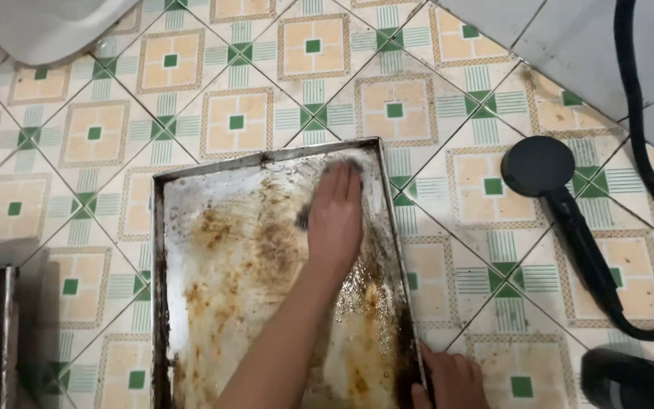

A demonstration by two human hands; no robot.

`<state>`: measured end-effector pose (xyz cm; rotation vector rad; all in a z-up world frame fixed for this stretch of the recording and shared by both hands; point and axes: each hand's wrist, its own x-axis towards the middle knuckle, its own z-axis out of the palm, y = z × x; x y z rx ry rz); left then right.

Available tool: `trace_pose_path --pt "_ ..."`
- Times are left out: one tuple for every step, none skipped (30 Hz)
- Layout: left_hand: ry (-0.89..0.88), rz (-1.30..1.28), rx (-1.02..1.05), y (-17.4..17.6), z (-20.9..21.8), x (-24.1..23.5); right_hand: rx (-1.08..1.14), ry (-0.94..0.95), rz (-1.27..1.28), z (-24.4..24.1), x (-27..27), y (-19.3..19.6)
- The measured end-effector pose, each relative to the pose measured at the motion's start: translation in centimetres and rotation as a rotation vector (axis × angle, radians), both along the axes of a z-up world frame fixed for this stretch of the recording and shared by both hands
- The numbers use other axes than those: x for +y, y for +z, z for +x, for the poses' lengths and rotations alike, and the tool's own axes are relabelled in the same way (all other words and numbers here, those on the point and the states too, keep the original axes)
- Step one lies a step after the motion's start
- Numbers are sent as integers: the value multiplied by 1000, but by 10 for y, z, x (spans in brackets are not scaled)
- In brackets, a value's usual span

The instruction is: The person scrubs a dirty metal baking tray on a tiled floor using a steel wool pad. The person repeatedly wipes and scrubs the surface of the tray to remove baked-on residue.

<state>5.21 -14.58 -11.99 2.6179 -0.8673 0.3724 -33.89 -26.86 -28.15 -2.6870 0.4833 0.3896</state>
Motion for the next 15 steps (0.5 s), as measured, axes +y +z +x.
trace_pose_path --pt "-6 -10 -13 1 -33 13 -13 -6 -10 -5 -2 -26" --pt "-121 -24 10 0 -65 26 56 14 -104 -9 -5 -52" --pt "-233 -35 48 -3 -108 45 140 38 -193 -26 -4 -76" --pt "-234 -41 48 3 -83 36 142 36 -198 -23 -10 -71" --pt "-196 -66 30 10 -59 33 123 47 -147 -21 -11 -63" --pt "-159 -91 12 17 -35 33 104 58 -96 -18 -10 -56" --pt "-152 -84 14 8 -15 22 105 65 -89 -18 -9 -53" --pt "-68 7 45 -1 4 12 66 86 -77 -18 -9 -50" --pt "14 91 74 -9 26 -4 25 104 -70 -16 -16 -47" --pt "19 91 72 4 -8 7 24 109 -70 -19 -13 -51" --pt "-24 -56 70 18 -34 12 265 72 -108 -12 -11 -57" --pt "-69 -202 68 31 -60 17 505 31 -144 -4 -11 -64" --pt "-72 -209 66 27 -66 26 503 27 -151 -7 -12 -63" --pt "-177 -140 101 21 -73 36 252 40 -154 -10 -12 -64" --pt "-277 -64 143 17 -81 50 8 56 -150 -15 -7 -63"
